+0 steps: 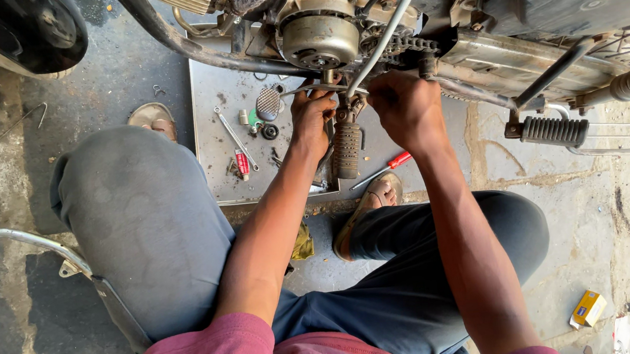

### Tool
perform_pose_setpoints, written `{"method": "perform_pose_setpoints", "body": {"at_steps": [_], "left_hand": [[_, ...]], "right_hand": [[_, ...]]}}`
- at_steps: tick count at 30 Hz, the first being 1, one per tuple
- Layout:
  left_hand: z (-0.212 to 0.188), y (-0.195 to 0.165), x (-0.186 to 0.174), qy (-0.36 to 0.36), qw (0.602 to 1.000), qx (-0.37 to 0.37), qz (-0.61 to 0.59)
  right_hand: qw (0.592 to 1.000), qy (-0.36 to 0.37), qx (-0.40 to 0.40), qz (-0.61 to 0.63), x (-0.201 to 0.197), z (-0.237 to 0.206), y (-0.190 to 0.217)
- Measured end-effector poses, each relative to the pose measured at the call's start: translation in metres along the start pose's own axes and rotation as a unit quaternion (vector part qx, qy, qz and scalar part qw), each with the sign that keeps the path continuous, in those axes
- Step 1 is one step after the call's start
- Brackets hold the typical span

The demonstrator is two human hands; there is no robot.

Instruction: The person sits on the ground beside a motorcycle raised on its center stand and works on a bolt near the engine and footrest area. They use a spanner to turn the fastener by hand, repositioning their grip repeatedly, and briefly reach toward the rear of the bike before returning to the fastener.

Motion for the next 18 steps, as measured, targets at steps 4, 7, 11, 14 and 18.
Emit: {"method": "perform_pose_setpoints", "body": {"at_steps": [4, 7, 11, 14, 18], "left_hand": [[0.002, 0.0, -0.001, -0.004, 1.0, -0.001, 0.012], [0.002, 0.002, -0.003, -0.006, 1.0, -0.001, 0.026], [0.003, 0.002, -0.003, -0.003, 1.0, -0.003, 0.011], [0.003, 0.002, -0.004, -0.011, 1.0, -0.013, 0.02], [0.005, 0.002, -0.003, 0.0, 1.0, -0.003, 0.021]], "right_hand": [[0.993, 0.03, -0.104, -0.055, -0.008, -0.004, 0.017], [0.99, 0.083, -0.059, -0.1, -0.003, -0.004, 0.017], [0.986, 0.08, -0.08, -0.121, 0.001, -0.001, 0.024], [0.986, 0.079, -0.084, -0.124, 0.003, -0.001, 0.027], [0.987, 0.084, -0.074, -0.118, 0.005, -0.002, 0.029]]}}
Point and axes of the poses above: each hand's wrist, its own z-axis towards the middle knuckle, its own x-axis out of the palm, y = z × x, the point moved 5 cm from there along z, towards the middle knuckle, and after that the axes turned 4 degrees about -z, right-handed, at the moved point
